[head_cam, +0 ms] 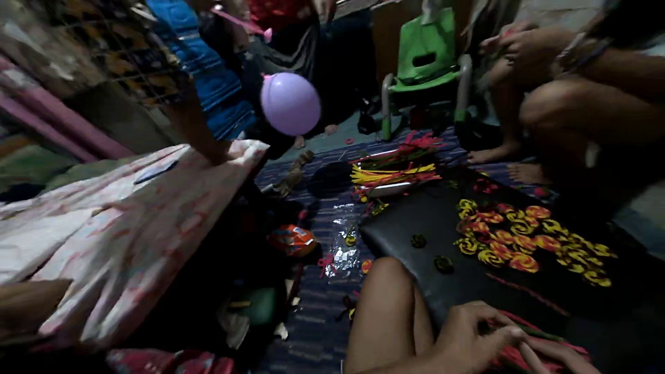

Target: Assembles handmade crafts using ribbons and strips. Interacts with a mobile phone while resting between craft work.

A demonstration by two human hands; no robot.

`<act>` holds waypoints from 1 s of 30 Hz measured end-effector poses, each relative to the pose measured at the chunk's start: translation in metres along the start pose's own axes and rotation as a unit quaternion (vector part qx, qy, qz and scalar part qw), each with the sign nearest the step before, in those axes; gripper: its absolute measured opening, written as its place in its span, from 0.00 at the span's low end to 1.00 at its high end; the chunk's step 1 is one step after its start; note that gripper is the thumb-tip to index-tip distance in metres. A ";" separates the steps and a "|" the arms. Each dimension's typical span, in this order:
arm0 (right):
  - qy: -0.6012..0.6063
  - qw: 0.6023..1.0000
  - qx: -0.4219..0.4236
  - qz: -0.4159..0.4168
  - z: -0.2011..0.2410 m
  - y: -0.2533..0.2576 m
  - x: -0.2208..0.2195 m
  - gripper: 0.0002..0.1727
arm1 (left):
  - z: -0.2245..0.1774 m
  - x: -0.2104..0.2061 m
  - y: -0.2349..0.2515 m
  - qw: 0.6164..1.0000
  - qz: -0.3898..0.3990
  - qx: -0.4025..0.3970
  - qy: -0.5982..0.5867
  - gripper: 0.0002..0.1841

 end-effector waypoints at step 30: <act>0.368 0.894 -0.252 0.037 0.000 0.014 0.003 0.10 | 0.005 0.005 0.008 0.927 0.012 -0.202 0.314 0.12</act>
Point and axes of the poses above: each hand's wrist, its own y-axis towards the middle knuckle, its own x-axis out of the back of the hand, z = x × y, the point moved 1 cm from there along y, towards the middle knuckle, and after that the axes turned 7 degrees about y, right-handed, at the moved point
